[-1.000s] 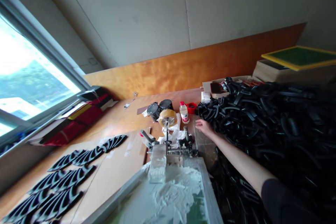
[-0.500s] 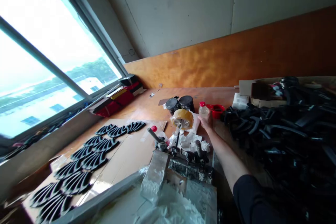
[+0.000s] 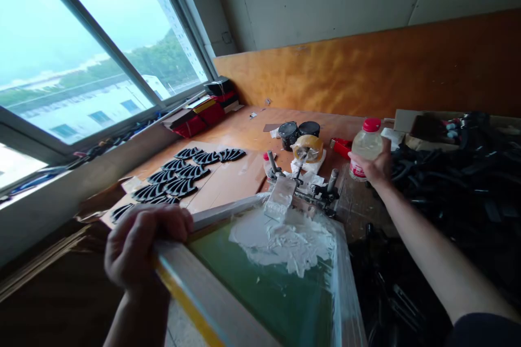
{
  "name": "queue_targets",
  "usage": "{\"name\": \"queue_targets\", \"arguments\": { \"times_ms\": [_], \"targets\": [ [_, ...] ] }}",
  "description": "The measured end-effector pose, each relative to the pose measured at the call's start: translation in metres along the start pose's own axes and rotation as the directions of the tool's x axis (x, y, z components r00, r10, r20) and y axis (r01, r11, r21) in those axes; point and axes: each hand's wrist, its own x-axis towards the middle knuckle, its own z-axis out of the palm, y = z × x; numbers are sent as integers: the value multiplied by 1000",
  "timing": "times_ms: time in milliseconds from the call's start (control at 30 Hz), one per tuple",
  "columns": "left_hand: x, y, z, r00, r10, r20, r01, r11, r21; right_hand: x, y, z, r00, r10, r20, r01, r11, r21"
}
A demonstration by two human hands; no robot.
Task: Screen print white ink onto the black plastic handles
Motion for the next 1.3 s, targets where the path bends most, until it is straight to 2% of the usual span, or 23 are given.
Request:
{"name": "queue_targets", "arguments": {
  "times_ms": [100,167,233,333,533,667,800,900,1100,1300],
  "targets": [
    [-3,-1,-11,992,-15,122,42,975,-218,-8,-69,-41,974,-203,101,212,974,-83],
    [-7,-6,-18,989,-35,145,74,958,-276,-20,-112,-59,929,-301,217,335,931,-143],
    [-11,-11,-24,983,-63,174,113,948,-297,-36,-146,-68,863,-375,337,454,870,-194],
    [-16,-16,-33,974,-68,217,135,940,-314,-62,-174,-71,763,-421,491,587,770,-252],
    [-20,-19,-40,966,-69,248,153,928,-339,-100,-181,-65,605,-368,706,736,597,-319],
    [-23,-22,-42,961,-88,261,179,920,-349,-107,-178,-66,496,-322,807,824,468,-320],
    [-23,-24,-43,962,-72,262,166,919,-357,-106,-177,-67,423,-295,857,881,357,-311],
    [-22,-24,-42,966,-56,253,148,921,-359,-104,-177,-67,397,-282,873,895,331,-300],
    [-20,-25,-40,975,-58,215,129,934,-334,-102,-171,-64,423,-322,847,887,336,-315],
    [-18,-23,-36,977,-7,212,85,929,-361,-101,-170,-58,400,-368,840,904,312,-294]
  ]
}}
